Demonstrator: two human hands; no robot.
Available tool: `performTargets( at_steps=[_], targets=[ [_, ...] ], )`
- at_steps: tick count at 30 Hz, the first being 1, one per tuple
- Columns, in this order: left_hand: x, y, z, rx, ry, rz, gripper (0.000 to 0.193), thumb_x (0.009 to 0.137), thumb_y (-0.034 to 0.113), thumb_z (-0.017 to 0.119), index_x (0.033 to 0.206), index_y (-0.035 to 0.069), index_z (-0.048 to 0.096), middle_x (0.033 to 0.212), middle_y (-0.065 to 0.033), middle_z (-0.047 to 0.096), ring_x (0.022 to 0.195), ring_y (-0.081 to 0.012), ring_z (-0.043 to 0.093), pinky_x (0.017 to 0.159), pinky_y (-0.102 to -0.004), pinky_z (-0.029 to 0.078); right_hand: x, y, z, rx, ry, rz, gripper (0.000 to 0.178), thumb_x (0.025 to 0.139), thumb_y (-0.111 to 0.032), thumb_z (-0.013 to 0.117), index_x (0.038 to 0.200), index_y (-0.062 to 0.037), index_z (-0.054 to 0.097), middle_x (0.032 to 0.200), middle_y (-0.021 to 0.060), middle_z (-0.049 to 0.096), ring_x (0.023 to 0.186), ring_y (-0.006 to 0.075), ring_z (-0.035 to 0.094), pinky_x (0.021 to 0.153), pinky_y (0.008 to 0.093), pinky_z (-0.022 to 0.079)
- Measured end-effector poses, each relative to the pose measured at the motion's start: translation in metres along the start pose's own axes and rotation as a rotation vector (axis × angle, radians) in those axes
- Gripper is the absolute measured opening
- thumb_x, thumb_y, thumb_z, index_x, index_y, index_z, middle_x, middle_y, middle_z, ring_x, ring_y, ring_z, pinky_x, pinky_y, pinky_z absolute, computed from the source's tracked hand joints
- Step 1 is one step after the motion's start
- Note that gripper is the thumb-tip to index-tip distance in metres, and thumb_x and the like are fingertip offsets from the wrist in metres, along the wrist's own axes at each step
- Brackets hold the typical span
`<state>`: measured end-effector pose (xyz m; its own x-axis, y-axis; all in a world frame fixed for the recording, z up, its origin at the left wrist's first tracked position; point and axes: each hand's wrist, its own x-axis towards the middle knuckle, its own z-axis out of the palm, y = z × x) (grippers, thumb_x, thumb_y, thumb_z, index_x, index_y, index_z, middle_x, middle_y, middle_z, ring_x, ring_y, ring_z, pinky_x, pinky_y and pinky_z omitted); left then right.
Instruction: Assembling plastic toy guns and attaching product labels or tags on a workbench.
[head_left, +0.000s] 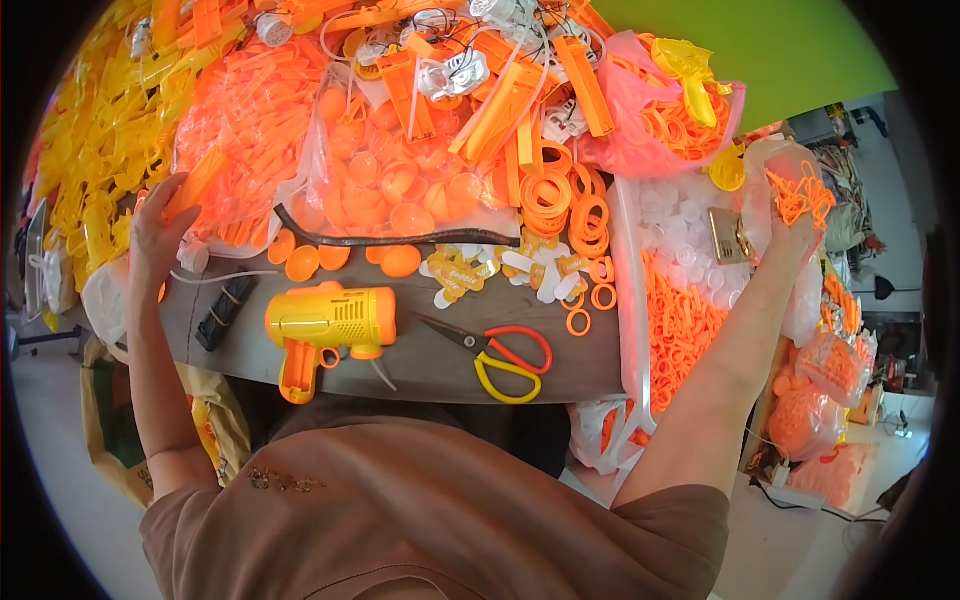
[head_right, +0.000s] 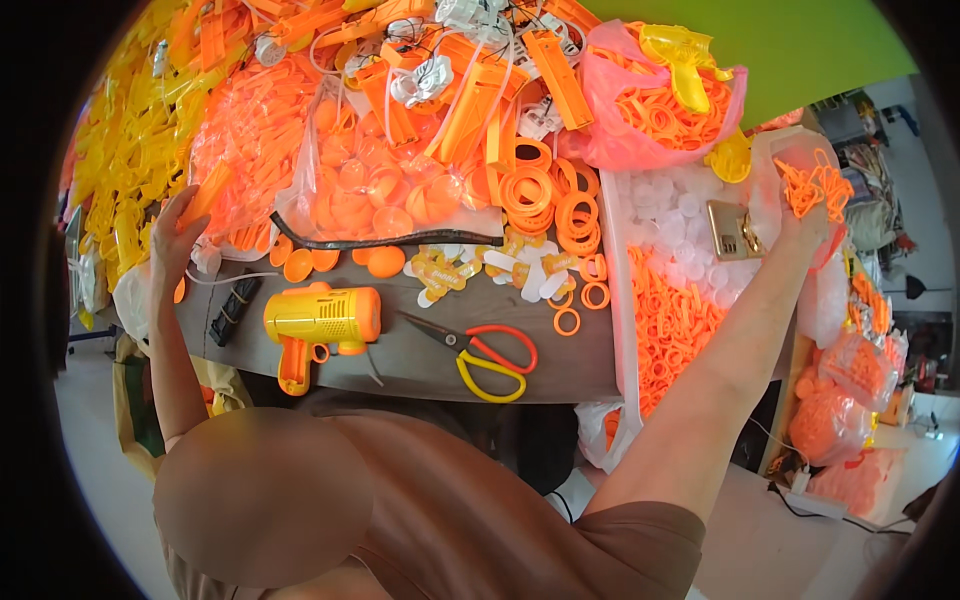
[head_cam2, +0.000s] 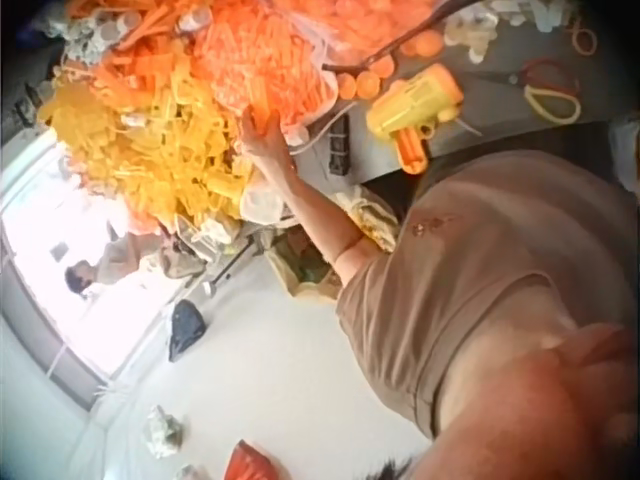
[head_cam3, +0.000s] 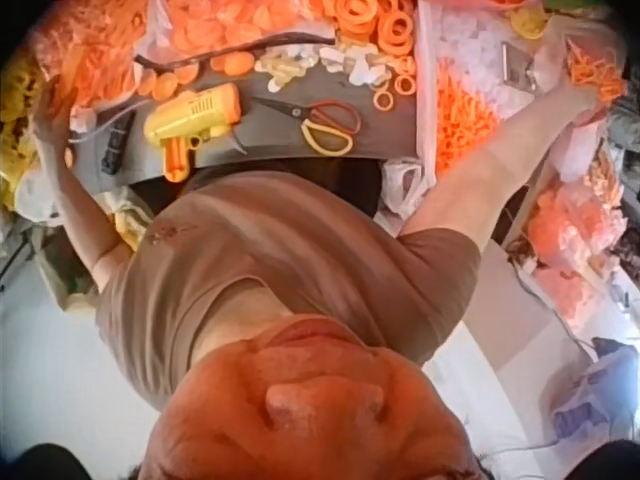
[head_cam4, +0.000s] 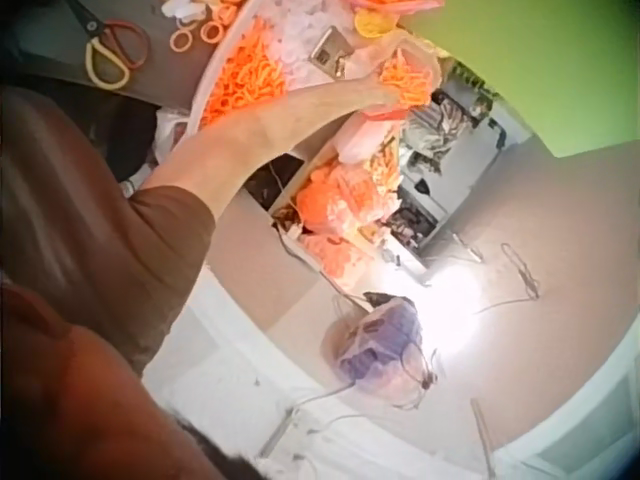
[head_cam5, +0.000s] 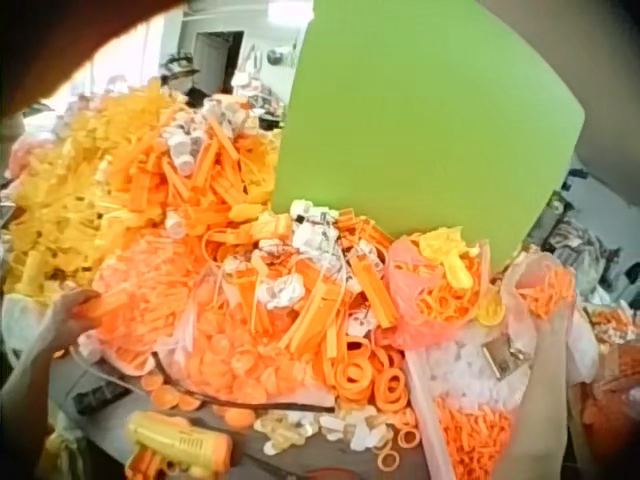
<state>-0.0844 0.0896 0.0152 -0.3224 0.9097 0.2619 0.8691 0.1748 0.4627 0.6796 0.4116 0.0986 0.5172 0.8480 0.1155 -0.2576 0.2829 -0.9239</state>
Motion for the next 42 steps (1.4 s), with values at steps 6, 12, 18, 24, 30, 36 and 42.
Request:
performTargets(
  at_steps=[6, 12, 18, 24, 30, 36, 42],
  targets=[
    [-0.008, -0.026, 0.010, -0.044, 0.161, -0.046, 0.041, 0.077, 0.006, 0.068, 0.116, 0.000, 0.059, 0.113, -0.0152, 0.062, 0.106, -0.0237, 0.059, 0.092, -0.0314, 0.044, -0.056, -0.023, 0.052, 0.041, -0.236, 0.001, 0.044, 0.086, -0.010, 0.060, 0.129, -0.0103, 0.049, 0.123, 0.0139, 0.056, 0.104, 0.0293, 0.060, 0.072, 0.0432, 0.056],
    [-0.020, -0.022, 0.022, -0.127, 0.226, 0.075, 0.041, 0.074, 0.009, 0.071, 0.113, 0.000, 0.060, 0.110, -0.0140, 0.063, 0.102, -0.0244, 0.060, 0.089, -0.0308, 0.046, -0.179, 0.007, 0.149, 0.157, -0.645, 0.020, 0.044, 0.084, -0.007, 0.062, 0.126, -0.0078, 0.050, 0.118, 0.0130, 0.058, 0.101, 0.0289, 0.061, 0.071, 0.0422, 0.057],
    [-0.031, -0.002, 0.022, -0.194, 0.211, 0.021, 0.040, 0.074, 0.011, 0.071, 0.111, 0.002, 0.060, 0.104, -0.0159, 0.062, 0.094, -0.0303, 0.062, 0.078, -0.0337, 0.049, -0.332, 0.076, 0.244, 0.129, -0.842, 0.149, 0.043, 0.080, -0.007, 0.067, 0.120, -0.0043, 0.053, 0.102, 0.0103, 0.064, 0.088, 0.0218, 0.065, 0.063, 0.0402, 0.058],
    [-0.036, -0.007, 0.022, -0.148, 0.203, 0.012, 0.042, 0.076, 0.012, 0.071, 0.115, 0.001, 0.059, 0.109, -0.0139, 0.062, 0.104, -0.0289, 0.059, 0.088, -0.0337, 0.046, -0.387, 0.151, 0.294, -0.836, -0.952, -0.632, 0.066, 0.074, -0.027, 0.075, 0.128, -0.0020, 0.046, 0.112, 0.0169, 0.060, 0.104, 0.0307, 0.058, 0.085, 0.0451, 0.050],
    [-0.046, -0.016, 0.026, -0.069, 0.216, 0.068, 0.044, 0.076, 0.012, 0.070, 0.117, 0.003, 0.058, 0.117, -0.0148, 0.057, 0.110, -0.0308, 0.054, 0.092, -0.0364, 0.043, -0.417, 0.138, 0.309, -1.521, -1.115, -0.577, 0.067, 0.077, -0.044, 0.069, 0.128, -0.0070, 0.047, 0.117, 0.0199, 0.054, 0.110, 0.0314, 0.055, 0.088, 0.0460, 0.048],
    [-0.052, -0.014, 0.019, -0.054, 0.274, 0.128, 0.045, 0.075, 0.011, 0.071, 0.118, 0.005, 0.058, 0.120, -0.0151, 0.054, 0.113, -0.0331, 0.051, 0.094, -0.0388, 0.042, -0.407, 0.107, 0.320, -1.476, -1.288, -0.755, 0.042, 0.088, -0.036, 0.058, 0.115, -0.0044, 0.055, 0.106, 0.0200, 0.058, 0.096, 0.0316, 0.061, 0.075, 0.0454, 0.052],
    [-0.057, 0.006, 0.007, -0.073, 0.312, 0.162, 0.043, 0.077, 0.008, 0.069, 0.118, 0.003, 0.057, 0.124, -0.0152, 0.053, 0.116, -0.0311, 0.051, 0.097, -0.0381, 0.042, -0.399, 0.138, 0.324, -1.281, -1.105, -0.950, 0.022, 0.087, -0.014, 0.052, 0.102, 0.0015, 0.055, 0.096, 0.0179, 0.061, 0.084, 0.0312, 0.065, 0.067, 0.0418, 0.053]
  ],
)
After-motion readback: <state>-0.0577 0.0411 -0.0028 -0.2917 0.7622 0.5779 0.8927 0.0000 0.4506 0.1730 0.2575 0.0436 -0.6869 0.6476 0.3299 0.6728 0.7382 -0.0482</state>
